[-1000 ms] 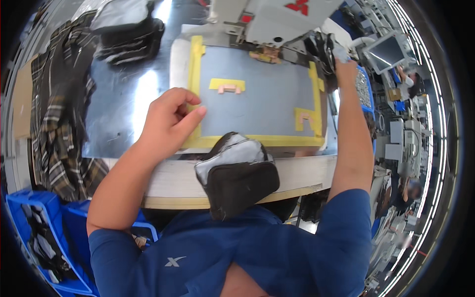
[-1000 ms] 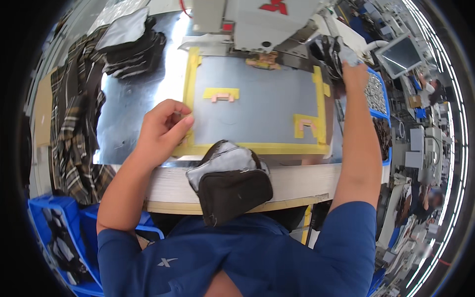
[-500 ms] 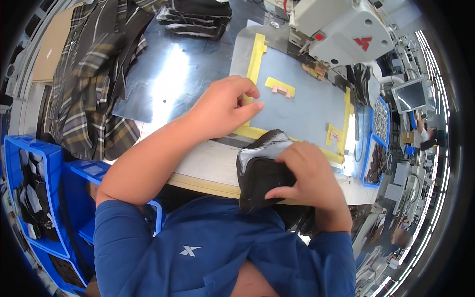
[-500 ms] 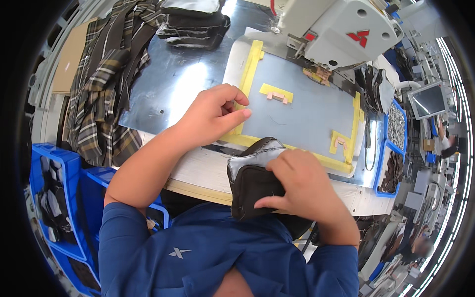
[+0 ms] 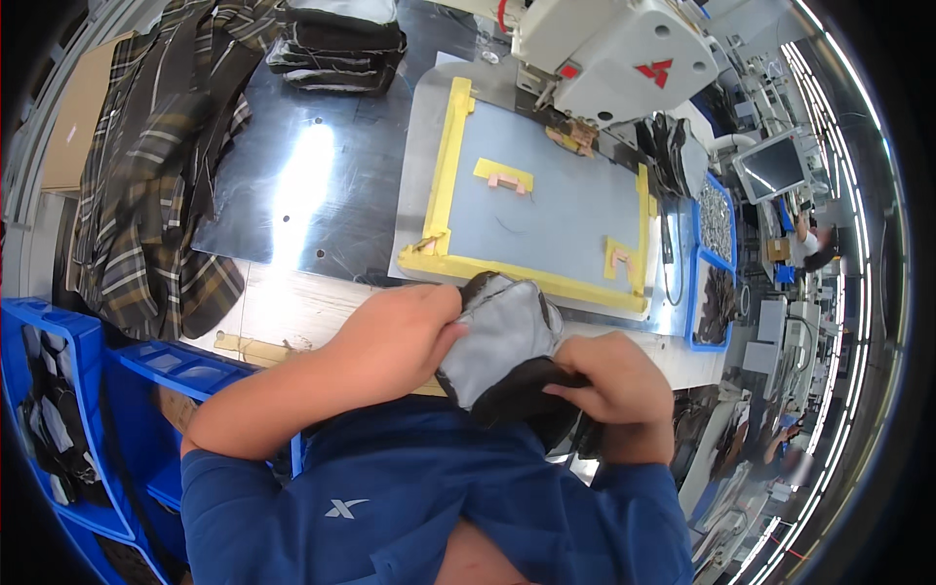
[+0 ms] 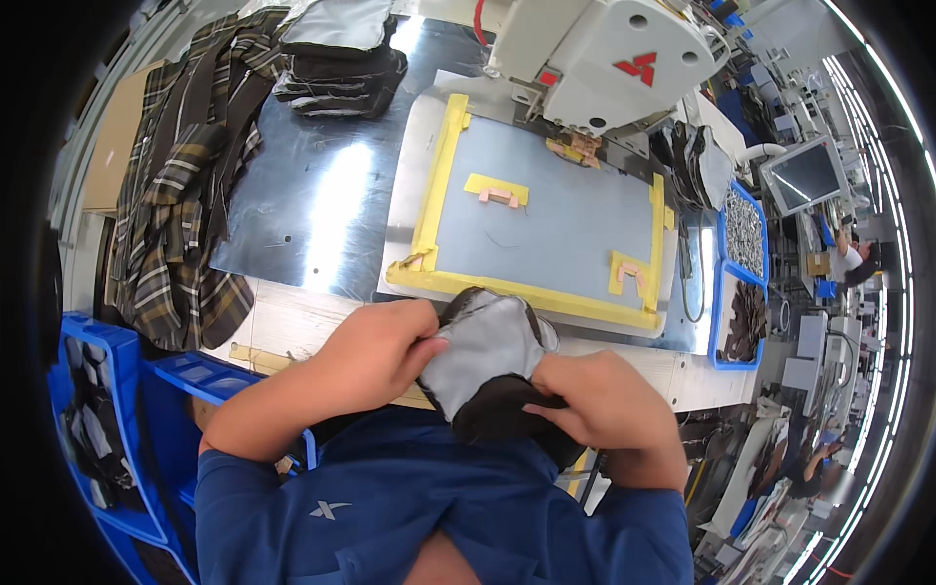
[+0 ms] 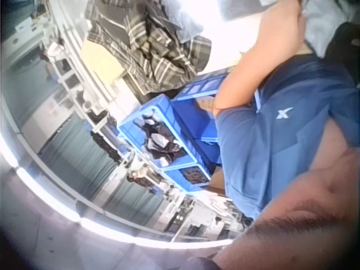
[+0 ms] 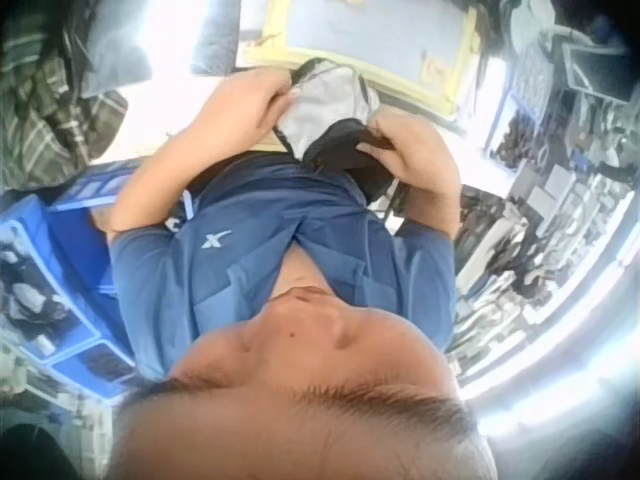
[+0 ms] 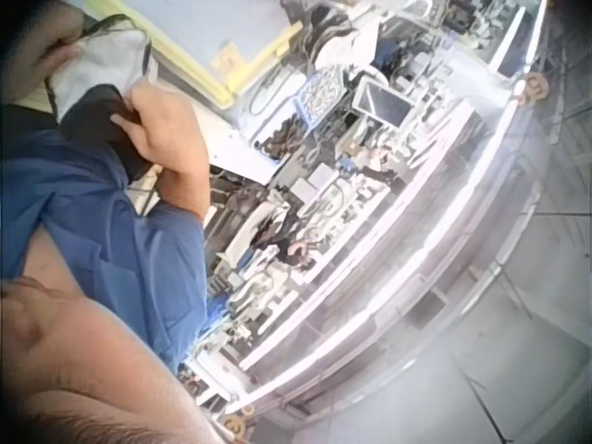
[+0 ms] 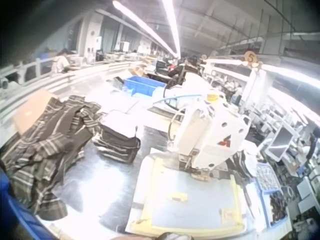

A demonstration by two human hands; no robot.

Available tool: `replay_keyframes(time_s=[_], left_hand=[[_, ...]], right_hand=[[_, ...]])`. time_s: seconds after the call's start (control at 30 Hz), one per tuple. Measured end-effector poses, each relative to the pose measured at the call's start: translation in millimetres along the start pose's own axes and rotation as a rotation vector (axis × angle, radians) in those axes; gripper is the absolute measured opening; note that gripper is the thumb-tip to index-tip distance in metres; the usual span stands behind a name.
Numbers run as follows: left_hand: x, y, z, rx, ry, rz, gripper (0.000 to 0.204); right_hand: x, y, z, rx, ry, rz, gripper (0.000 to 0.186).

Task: Sewing components of leather or fabric bags and organizing finished parts.

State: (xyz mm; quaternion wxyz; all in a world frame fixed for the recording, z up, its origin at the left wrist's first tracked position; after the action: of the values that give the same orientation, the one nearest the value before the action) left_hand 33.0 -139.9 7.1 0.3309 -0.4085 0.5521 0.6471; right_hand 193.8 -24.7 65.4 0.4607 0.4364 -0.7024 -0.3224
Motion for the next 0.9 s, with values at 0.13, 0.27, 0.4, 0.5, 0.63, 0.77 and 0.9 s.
replay_keyframes(time_s=[0.13, 0.27, 0.4, 0.5, 0.63, 0.77, 0.9], left_hand=[[8.3, 23.8, -16.3, -0.212, 0.122, -0.427, 0.018], [30.1, 65.0, -24.1, -0.708, -0.013, -0.824, 0.024], [17.4, 48.4, -17.7, -0.623, -0.034, -0.864, 0.036], [10.2, 18.6, -15.3, -0.375, -0.035, -0.971, 0.036], [-0.9, 6.3, -12.1, -0.291, -0.113, -0.863, 0.032], [22.6, 10.7, -20.5, -0.417, 0.039, -0.731, 0.031], [14.1, -12.5, -27.5, -0.230, 0.136, 0.302, 0.031]], right_hand=[[-27.1, 19.0, -29.2, -0.583, -0.051, 0.749, 0.060], [-41.0, 39.2, -30.0, -0.863, 0.148, 1.185, 0.048], [-24.0, 28.8, -3.3, -0.748, 0.065, 1.437, 0.047], [-22.8, 21.9, 30.9, -0.756, 0.053, 0.815, 0.058], [-33.4, -14.8, 44.5, -0.303, 0.023, 1.017, 0.041], [-57.0, 4.7, 20.4, -0.614, 0.041, 1.382, 0.042], [-65.0, 0.3, 4.4, -0.572, -0.018, 1.337, 0.043]])
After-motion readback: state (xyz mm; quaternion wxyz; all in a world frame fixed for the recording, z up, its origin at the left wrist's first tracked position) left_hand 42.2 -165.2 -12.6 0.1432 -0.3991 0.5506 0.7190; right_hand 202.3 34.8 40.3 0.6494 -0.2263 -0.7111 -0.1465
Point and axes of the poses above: each hand's wrist, its own z-axis towards the middle knuckle, its own y-axis out of the back of the hand, x = y × z, the point moved 7 cm from there along z, towards the middle knuckle, and after that the axes turned 10 degrees about -z, right-handed, at the moved point
